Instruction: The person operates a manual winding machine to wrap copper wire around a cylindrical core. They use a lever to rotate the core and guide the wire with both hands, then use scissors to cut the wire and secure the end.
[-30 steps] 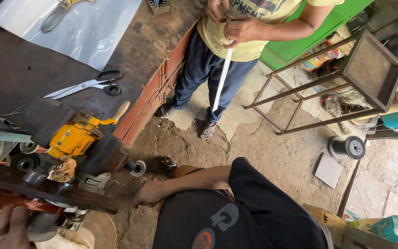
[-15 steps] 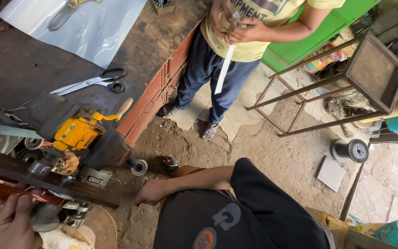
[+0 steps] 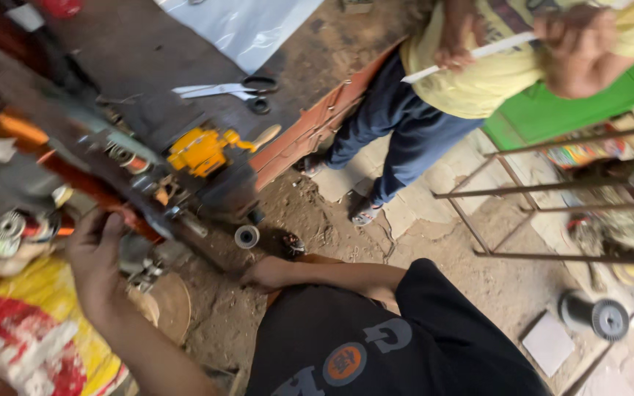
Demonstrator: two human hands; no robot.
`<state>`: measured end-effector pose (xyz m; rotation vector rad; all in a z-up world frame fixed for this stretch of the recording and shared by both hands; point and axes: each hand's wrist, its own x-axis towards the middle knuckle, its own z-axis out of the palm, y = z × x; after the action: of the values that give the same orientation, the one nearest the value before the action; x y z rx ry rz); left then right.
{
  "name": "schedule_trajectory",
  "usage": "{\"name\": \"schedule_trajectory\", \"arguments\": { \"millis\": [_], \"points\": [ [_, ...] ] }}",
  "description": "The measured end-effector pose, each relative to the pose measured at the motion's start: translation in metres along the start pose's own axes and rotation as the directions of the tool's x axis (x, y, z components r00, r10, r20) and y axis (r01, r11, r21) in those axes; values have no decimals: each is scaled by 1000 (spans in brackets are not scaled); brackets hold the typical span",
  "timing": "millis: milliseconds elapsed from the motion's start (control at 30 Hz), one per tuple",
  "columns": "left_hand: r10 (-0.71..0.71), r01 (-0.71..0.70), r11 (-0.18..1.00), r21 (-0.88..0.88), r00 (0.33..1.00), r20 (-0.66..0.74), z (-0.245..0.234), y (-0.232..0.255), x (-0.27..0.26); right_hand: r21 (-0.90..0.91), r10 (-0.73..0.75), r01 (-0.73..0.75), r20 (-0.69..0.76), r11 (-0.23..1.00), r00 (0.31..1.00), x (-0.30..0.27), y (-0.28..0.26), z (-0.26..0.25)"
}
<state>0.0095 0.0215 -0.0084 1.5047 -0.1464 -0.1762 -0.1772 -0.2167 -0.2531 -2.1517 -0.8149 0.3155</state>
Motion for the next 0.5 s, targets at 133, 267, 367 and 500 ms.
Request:
{"name": "schedule_trajectory", "arguments": {
  "millis": [133, 267, 367, 500],
  "points": [
    [145, -146, 989, -25, 988, -48, 23, 3, -4, 153, -25, 34, -65, 988, 998, -6, -6, -18],
    [123, -119, 992, 42, 986, -111, 38, 11, -3, 63, 19, -22, 33, 998, 999, -6, -15, -29],
    [102, -98, 995, 30, 984, -147, 44, 14, -1, 53, -12, 11, 15, 999, 1000, -6, -19, -33],
    [43, -33, 998, 59, 982, -183, 49, 13, 0, 59, -19, 16, 53, 998, 998, -7, -12, -36]
  ]
}}
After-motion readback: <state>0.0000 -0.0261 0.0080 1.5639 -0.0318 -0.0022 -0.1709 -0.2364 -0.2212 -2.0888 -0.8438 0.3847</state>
